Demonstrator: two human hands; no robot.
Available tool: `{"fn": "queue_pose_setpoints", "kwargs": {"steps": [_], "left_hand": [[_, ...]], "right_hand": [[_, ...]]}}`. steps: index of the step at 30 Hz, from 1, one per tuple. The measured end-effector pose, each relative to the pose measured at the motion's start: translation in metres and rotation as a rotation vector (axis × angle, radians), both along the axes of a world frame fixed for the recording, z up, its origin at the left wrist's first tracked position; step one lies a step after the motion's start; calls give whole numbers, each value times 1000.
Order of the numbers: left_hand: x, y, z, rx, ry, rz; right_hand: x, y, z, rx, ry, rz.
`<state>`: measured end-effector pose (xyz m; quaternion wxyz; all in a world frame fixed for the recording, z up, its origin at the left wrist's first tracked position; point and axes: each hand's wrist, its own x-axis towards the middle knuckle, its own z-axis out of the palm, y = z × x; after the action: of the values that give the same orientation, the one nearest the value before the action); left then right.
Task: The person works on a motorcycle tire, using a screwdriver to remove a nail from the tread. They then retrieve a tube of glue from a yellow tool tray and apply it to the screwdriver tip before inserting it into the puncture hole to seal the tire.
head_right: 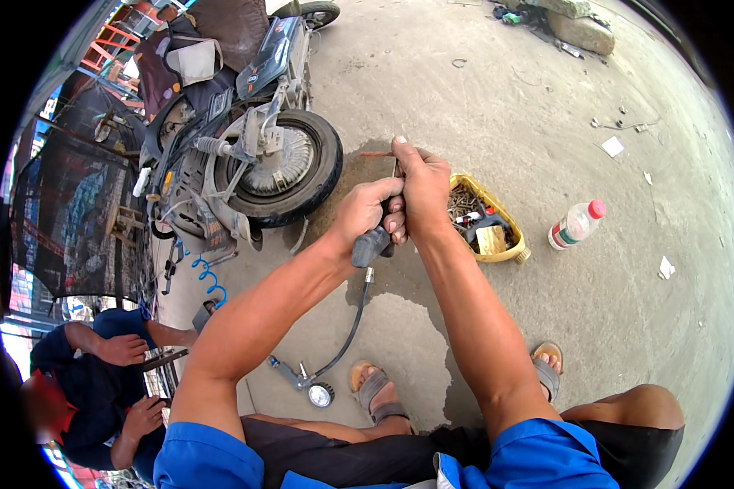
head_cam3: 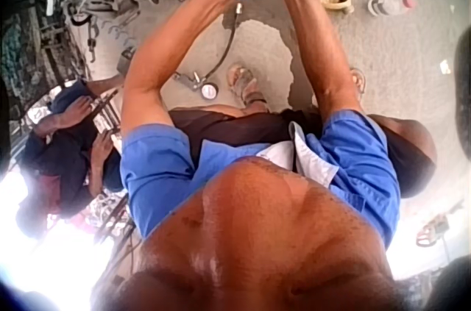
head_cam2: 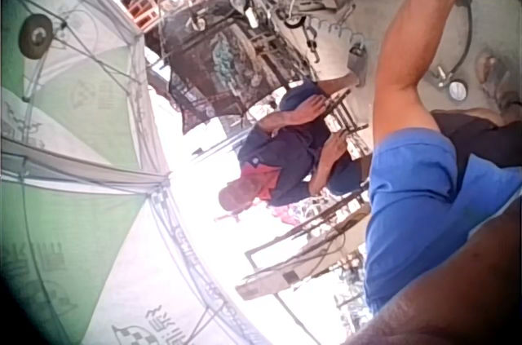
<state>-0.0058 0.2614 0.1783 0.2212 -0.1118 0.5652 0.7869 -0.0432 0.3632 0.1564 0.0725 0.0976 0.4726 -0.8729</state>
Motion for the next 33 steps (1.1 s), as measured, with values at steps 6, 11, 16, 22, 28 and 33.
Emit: {"fn": "queue_pose_setpoints", "kwargs": {"steps": [6, 11, 16, 22, 28, 33], "left_hand": [[3, 1, -2, -12, 16, 0], [6, 3, -5, -1, 60, 17], [7, 1, -11, -15, 101, -2], [5, -5, -10, -34, 133, -73], [6, -6, -11, 1, 85, -34], [8, -2, -10, 3, 92, 24]], "right_hand": [[1, 0, -2, 16, -10, -38], [5, 3, 3, 17, 0, -55], [1, 0, -7, 62, 88, -82], [-8, -2, -22, 21, 205, -10], [-3, 1, -7, 171, 183, 154], [0, -1, -5, 84, 73, 30]]}}
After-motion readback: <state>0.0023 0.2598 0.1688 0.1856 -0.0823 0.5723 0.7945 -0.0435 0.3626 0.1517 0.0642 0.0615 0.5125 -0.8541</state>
